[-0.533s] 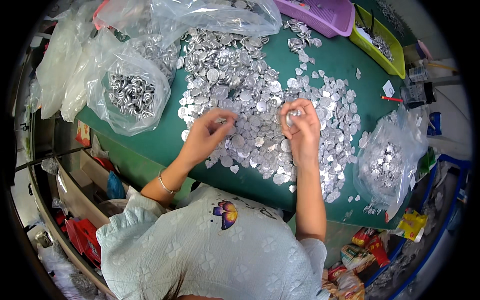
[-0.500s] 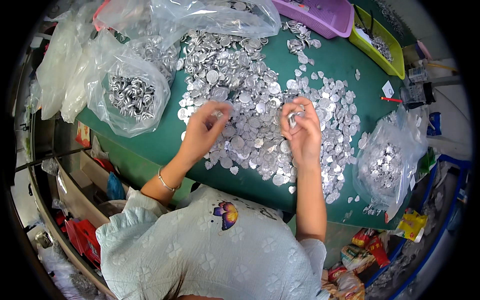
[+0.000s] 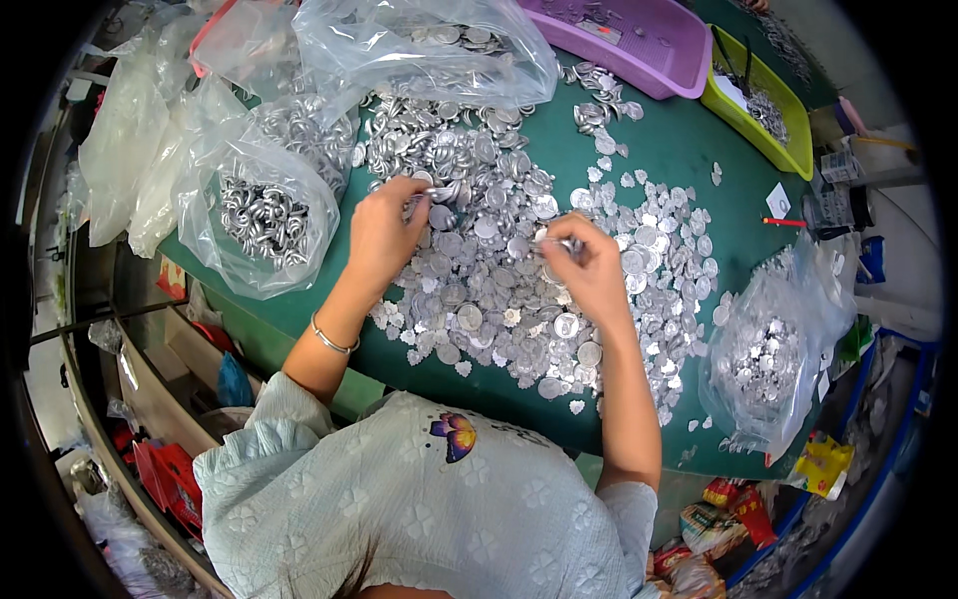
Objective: The person sorts a large pile of silver sequins on a green table, picking them up by hand and placing them into clear plastic bags. The person repeatedly scoops handfuls of sequins from the central pile and transfers them into bags positioned on the left and right sides of the workspace.
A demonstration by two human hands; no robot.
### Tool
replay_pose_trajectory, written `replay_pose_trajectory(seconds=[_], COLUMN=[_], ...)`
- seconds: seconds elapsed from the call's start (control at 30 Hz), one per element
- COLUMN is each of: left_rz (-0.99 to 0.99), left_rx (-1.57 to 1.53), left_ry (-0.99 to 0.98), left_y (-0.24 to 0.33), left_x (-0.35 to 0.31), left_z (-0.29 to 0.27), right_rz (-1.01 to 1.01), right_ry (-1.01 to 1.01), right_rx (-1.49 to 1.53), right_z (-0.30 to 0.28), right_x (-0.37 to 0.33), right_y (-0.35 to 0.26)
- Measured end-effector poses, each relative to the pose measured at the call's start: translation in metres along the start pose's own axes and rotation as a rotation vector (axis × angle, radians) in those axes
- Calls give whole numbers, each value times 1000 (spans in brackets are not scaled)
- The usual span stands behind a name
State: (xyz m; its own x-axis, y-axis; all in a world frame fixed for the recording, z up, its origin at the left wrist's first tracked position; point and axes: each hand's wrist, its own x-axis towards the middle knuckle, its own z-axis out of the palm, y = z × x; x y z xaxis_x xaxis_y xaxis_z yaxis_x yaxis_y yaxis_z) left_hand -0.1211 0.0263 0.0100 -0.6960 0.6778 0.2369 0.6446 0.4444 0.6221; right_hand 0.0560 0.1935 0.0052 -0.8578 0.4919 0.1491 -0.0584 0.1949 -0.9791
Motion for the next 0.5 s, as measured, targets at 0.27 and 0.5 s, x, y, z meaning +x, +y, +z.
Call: replay_pose_trajectory(seconds=[0.27, 0.5], left_rz=[-80, -31], left_rx=[-4, -90], left_ry=[-53, -112], left_y=[-3, -11], left_x=[-8, -16], left_z=[-21, -27], right_rz=[665, 87], right_ry=[37, -3], right_rx=[449, -734], right_z=[11, 38], right_x=[6, 14], right_y=[-14, -10])
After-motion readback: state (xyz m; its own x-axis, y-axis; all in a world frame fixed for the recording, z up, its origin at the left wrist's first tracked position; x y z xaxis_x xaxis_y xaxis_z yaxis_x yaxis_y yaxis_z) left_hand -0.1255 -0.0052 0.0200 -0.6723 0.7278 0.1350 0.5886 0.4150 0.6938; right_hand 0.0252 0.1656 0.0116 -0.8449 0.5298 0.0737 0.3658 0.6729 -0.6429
